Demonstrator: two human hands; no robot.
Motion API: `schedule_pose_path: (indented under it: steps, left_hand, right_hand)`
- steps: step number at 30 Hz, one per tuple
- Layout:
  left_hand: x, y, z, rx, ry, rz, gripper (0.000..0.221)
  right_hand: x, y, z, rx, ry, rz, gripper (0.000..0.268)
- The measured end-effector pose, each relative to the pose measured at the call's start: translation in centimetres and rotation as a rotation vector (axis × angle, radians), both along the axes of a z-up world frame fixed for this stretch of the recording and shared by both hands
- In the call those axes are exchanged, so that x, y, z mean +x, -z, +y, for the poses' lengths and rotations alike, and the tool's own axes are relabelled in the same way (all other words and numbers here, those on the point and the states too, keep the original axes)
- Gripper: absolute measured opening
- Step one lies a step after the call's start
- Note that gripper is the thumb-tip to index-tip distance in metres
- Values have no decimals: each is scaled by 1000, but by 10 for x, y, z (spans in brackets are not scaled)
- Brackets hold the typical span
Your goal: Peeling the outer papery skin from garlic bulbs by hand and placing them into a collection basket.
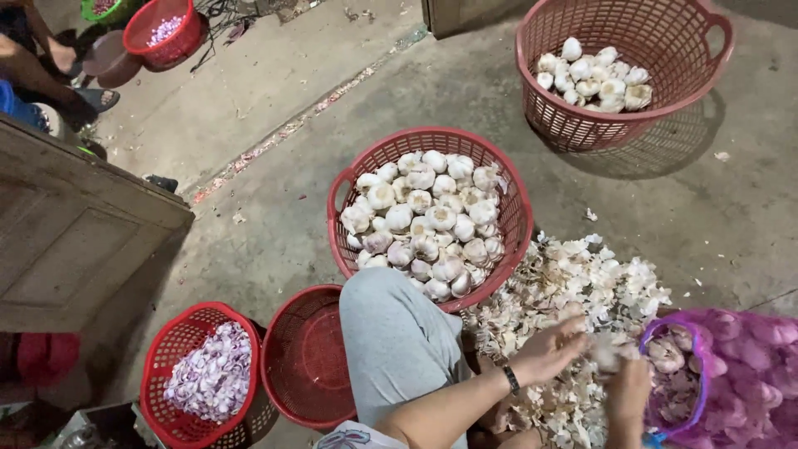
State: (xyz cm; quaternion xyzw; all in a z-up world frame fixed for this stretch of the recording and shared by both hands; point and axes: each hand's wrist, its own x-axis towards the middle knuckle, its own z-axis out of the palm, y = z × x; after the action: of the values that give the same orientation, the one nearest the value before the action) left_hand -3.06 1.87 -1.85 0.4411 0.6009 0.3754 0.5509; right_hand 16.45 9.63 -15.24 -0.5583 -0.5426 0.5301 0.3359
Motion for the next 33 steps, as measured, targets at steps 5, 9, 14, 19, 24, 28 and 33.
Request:
schedule_pose_path:
  steps: [5, 9, 14, 19, 24, 28, 33]
  left_hand:
    - [14, 29, -22, 0, 141, -74, 59]
    - [22, 50, -38, -64, 50, -202, 63]
    - [17, 33, -52, 310, 126, -332, 67]
    - [11, 2, -48, 371, 253, -333, 64]
    - [11, 9, -45, 398, 199, -290, 61]
    - [13, -14, -42, 214, 108, -455, 61]
    - [11, 4, -39, -79, -63, -699, 58]
  right_hand:
    - [-14, -4, -61, -185, 85, 9, 45]
    - [40, 131, -67, 575, -76, -591, 76]
    - [-2, -17, -103, -75, 280, -171, 37]
    - [-20, -71, -110, -31, 369, 239, 39]
    - [-34, -130, -106, -38, 458, 501, 35]
    - [-20, -104, -104, 29, 466, 281, 46]
    - [-27, -124, -102, -66, 115, 285, 42]
